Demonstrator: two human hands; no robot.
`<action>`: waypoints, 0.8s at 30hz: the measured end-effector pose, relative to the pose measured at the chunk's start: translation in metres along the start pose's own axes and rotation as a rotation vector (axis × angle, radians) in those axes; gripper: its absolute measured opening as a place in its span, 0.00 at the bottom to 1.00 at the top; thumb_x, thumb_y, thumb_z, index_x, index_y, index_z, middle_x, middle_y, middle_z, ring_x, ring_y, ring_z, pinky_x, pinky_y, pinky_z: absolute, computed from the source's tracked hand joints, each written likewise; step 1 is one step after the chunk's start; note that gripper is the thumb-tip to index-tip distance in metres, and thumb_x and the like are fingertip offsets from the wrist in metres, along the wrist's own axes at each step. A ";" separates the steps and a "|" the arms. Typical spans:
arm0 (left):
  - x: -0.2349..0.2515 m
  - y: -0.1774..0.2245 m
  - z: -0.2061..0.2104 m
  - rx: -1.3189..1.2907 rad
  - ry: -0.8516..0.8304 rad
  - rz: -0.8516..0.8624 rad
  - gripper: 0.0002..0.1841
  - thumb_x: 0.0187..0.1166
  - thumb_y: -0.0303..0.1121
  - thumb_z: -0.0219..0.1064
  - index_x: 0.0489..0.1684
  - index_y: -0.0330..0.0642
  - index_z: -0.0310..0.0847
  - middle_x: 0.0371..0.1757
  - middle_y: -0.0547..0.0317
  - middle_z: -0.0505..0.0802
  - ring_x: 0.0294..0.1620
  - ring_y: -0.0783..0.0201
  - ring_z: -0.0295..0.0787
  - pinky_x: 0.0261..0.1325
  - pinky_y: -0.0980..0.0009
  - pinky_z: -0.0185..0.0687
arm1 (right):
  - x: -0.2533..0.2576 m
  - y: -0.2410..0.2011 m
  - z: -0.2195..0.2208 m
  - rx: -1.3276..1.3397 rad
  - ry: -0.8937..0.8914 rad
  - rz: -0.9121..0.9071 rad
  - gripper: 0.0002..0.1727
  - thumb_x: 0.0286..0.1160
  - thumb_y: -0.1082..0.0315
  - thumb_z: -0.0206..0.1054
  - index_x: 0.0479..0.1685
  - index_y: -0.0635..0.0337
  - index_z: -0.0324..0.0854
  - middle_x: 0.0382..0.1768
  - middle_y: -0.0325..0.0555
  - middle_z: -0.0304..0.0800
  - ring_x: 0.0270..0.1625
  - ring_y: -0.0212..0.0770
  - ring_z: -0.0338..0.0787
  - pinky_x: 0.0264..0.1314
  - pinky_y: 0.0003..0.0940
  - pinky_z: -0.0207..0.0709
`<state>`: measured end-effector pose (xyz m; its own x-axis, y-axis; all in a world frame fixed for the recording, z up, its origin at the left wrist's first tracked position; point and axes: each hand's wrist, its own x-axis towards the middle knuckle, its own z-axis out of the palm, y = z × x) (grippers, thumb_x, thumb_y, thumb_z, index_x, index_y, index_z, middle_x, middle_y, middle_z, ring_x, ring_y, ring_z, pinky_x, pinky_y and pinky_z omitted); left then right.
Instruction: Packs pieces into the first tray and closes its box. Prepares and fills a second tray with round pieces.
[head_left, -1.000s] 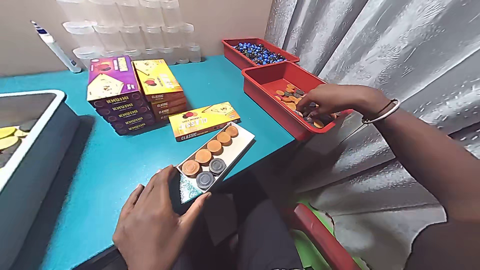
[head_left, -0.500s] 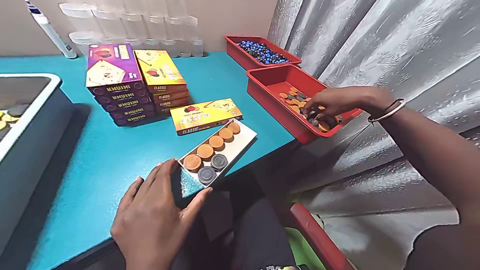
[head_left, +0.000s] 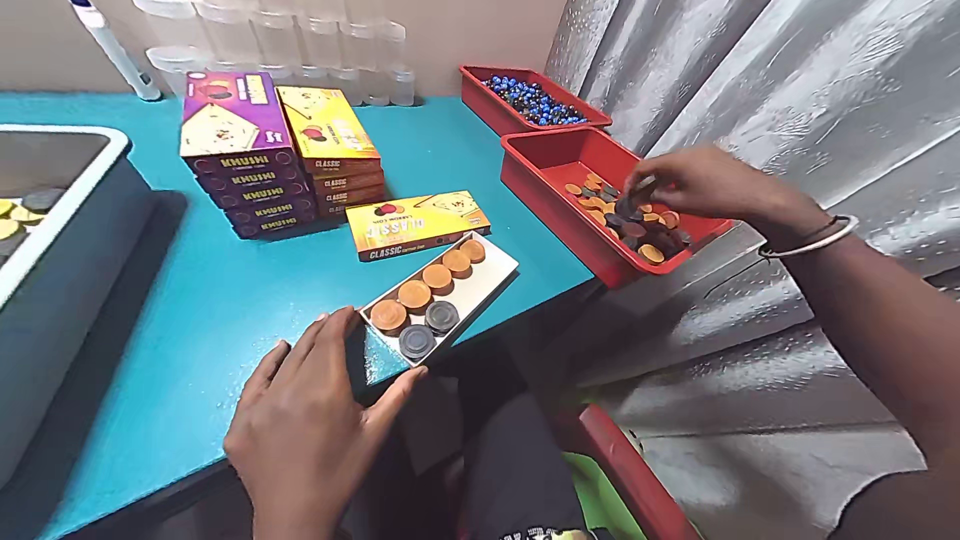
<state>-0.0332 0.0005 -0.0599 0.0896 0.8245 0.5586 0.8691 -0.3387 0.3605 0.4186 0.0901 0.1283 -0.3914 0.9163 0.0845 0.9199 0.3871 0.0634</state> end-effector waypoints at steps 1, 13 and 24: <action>0.000 0.000 0.001 0.001 0.001 0.003 0.51 0.67 0.78 0.53 0.71 0.37 0.82 0.63 0.46 0.94 0.68 0.43 0.89 0.74 0.33 0.69 | 0.000 -0.014 -0.002 -0.004 0.124 0.027 0.09 0.75 0.78 0.68 0.50 0.64 0.89 0.41 0.62 0.94 0.44 0.66 0.94 0.50 0.75 0.79; 0.001 0.003 0.000 0.025 0.042 -0.006 0.49 0.65 0.77 0.56 0.67 0.38 0.85 0.61 0.49 0.95 0.66 0.45 0.91 0.72 0.37 0.73 | 0.052 -0.191 0.075 0.199 0.042 -0.238 0.08 0.77 0.68 0.68 0.49 0.56 0.90 0.39 0.46 0.94 0.43 0.49 0.93 0.45 0.60 0.80; 0.001 0.005 -0.001 0.033 0.026 -0.021 0.48 0.66 0.76 0.56 0.67 0.37 0.86 0.62 0.50 0.95 0.67 0.46 0.91 0.74 0.39 0.73 | 0.044 -0.192 0.073 0.347 -0.070 -0.144 0.19 0.90 0.56 0.52 0.53 0.56 0.88 0.38 0.39 0.84 0.40 0.34 0.84 0.43 0.35 0.79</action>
<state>-0.0294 -0.0007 -0.0570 0.0591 0.8190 0.5707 0.8862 -0.3061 0.3476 0.2264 0.0639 0.0478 -0.5253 0.8504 0.0302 0.8144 0.5127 -0.2719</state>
